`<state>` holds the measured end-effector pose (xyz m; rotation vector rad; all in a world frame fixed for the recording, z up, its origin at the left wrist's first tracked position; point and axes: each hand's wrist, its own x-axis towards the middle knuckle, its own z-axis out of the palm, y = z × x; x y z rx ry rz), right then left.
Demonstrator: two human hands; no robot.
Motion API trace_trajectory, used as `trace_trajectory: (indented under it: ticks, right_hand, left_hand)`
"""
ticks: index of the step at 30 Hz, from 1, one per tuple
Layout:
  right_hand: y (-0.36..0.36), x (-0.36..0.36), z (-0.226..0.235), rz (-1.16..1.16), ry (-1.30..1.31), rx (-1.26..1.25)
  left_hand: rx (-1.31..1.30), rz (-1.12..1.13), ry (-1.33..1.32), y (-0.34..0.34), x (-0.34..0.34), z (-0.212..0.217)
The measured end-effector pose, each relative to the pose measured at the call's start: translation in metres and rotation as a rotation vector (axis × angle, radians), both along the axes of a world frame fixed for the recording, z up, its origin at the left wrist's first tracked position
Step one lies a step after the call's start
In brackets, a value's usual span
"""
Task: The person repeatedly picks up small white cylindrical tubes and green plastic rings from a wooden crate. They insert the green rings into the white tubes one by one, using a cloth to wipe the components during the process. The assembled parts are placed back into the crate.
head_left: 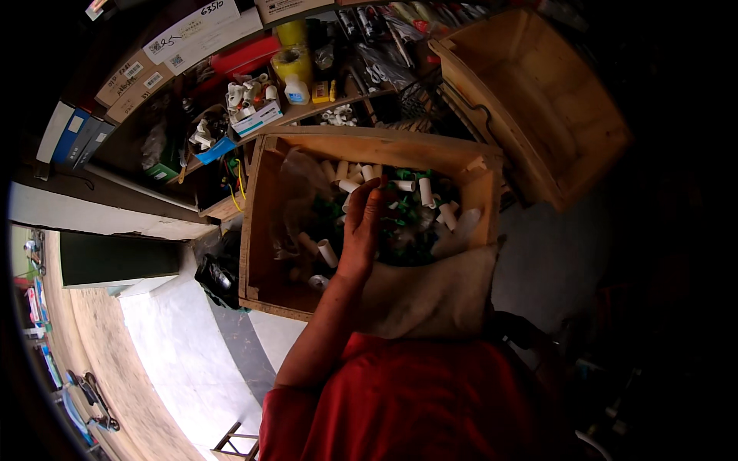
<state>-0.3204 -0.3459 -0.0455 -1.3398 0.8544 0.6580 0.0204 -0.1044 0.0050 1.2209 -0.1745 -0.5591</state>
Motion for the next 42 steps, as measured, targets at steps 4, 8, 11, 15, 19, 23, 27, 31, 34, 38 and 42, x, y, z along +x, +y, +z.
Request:
trace_trajectory:
  ticks: [4, 8, 11, 15, 19, 23, 27, 31, 34, 38, 42]
  right_hand:
    - [0.035, -0.011, -0.008, -0.091, 0.074, 0.116]
    - [0.046, -0.008, 0.005, -0.119, 0.084, 0.122]
    - [0.046, 0.0, 0.014, -0.112, 0.088, 0.109]
    - [0.049, 0.004, 0.029, -0.127, 0.091, 0.088]
    - [0.048, 0.013, 0.044, -0.128, 0.092, 0.066]
    - [0.051, 0.019, 0.055, -0.132, 0.088, 0.05]
    - [0.056, 0.023, 0.066, -0.135, 0.087, 0.03]
    - [0.057, 0.028, 0.078, -0.135, 0.084, 0.012]
    - [0.058, 0.032, 0.088, -0.129, 0.081, -0.004]
    - [0.058, 0.04, 0.098, -0.12, 0.085, -0.029]
    - [0.056, 0.046, 0.104, -0.106, 0.095, -0.04]
  left_hand:
    - [0.028, -0.015, 0.007, -0.001, -0.001, 0.004]
    - [0.047, -0.02, 0.001, -0.003, -0.001, 0.0]
    - [0.019, 0.018, 0.009, -0.001, -0.001, -0.001]
    - [0.005, 0.019, 0.011, -0.002, 0.0, 0.001]
    - [0.005, 0.025, 0.006, -0.003, 0.0, -0.001]
    - [0.019, 0.029, 0.018, -0.004, 0.001, 0.0]
    - [0.02, 0.029, 0.013, -0.006, 0.001, -0.001]
    - [0.044, 0.024, 0.009, -0.006, 0.0, 0.001]
    - [0.053, 0.021, 0.004, -0.007, 0.0, 0.0]
    - [0.055, 0.013, 0.002, -0.007, 0.001, 0.0]
    - [0.061, 0.011, 0.001, -0.007, 0.0, 0.002]
